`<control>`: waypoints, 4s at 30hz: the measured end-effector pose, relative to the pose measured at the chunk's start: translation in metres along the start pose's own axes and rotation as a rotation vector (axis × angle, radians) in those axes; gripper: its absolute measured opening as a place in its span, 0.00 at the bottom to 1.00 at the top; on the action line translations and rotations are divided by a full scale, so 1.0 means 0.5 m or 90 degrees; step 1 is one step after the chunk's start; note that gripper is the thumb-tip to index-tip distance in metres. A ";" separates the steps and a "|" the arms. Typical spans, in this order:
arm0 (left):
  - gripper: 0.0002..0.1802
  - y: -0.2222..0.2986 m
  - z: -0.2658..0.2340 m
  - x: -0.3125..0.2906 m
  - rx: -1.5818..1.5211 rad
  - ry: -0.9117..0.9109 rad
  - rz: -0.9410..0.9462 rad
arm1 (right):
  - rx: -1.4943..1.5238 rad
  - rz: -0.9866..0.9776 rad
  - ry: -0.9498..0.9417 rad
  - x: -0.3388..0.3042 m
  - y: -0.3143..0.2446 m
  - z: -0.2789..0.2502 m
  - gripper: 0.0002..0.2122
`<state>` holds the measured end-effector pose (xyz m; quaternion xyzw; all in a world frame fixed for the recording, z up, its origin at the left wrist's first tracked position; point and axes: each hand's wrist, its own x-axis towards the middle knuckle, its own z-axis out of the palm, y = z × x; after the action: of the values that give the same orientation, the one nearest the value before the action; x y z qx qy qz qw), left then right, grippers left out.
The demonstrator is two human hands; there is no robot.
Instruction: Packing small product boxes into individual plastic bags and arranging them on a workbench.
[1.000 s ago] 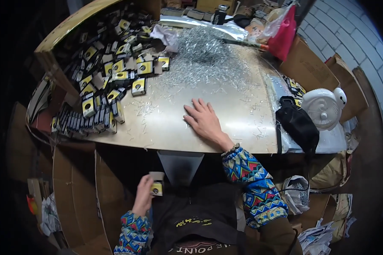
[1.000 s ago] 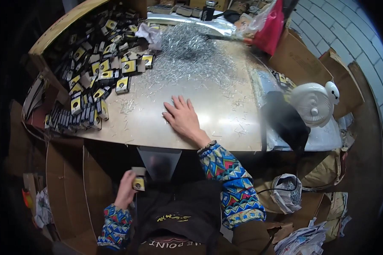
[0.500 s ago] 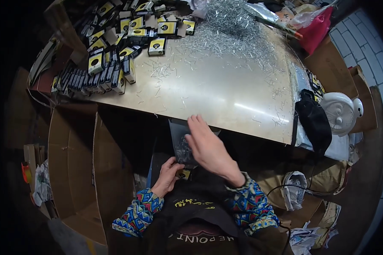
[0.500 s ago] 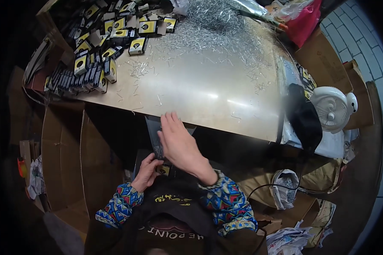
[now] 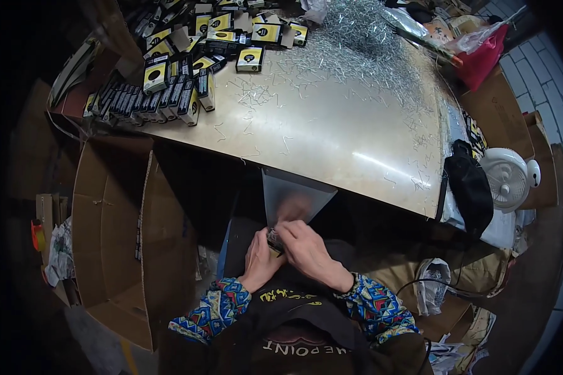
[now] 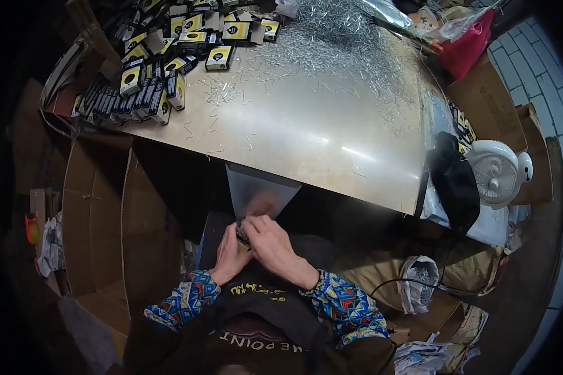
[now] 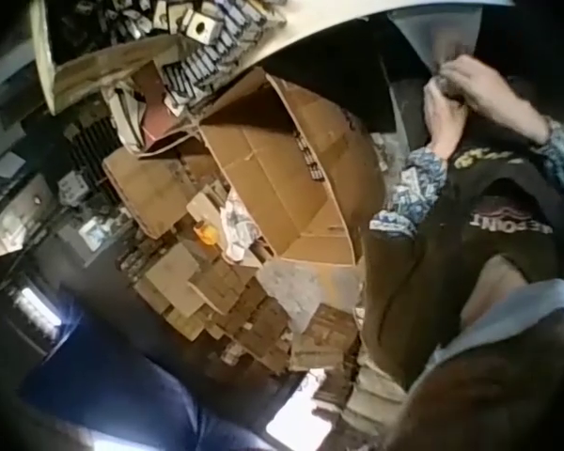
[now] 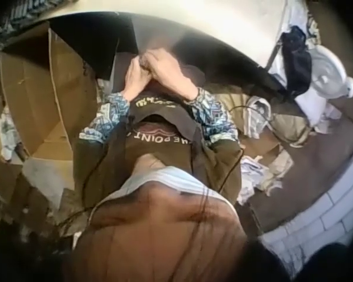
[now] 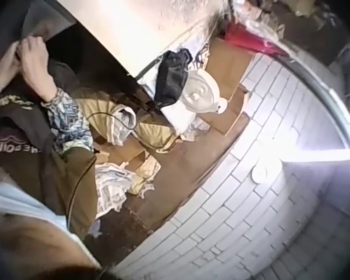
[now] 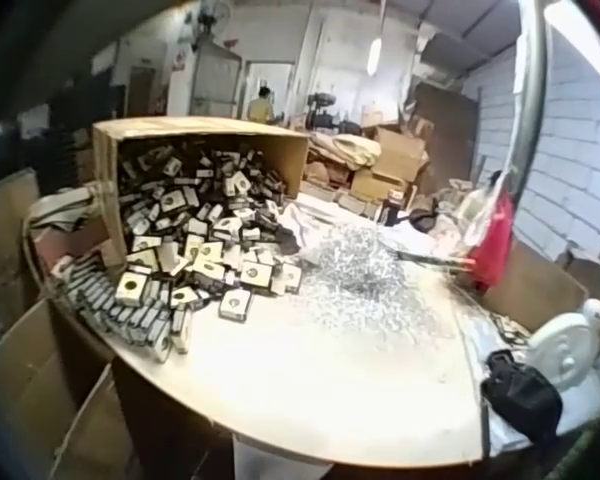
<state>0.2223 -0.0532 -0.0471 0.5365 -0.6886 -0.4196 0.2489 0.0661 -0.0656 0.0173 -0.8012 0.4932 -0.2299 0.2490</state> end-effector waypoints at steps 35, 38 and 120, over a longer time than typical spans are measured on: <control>0.47 0.161 -0.100 0.152 0.073 0.173 0.287 | 0.131 0.230 0.189 0.107 0.047 -0.249 0.06; 0.48 0.168 -0.106 0.163 0.036 0.127 0.266 | 0.226 0.254 0.153 0.106 0.044 -0.251 0.06; 0.30 0.175 -0.085 0.160 0.034 0.147 0.205 | 0.443 0.167 0.435 0.084 -0.029 -0.107 0.10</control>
<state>0.1858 -0.1362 0.0407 0.4703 -0.7432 -0.2915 0.3762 0.0599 -0.1074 0.0728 -0.4808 0.5371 -0.5967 0.3526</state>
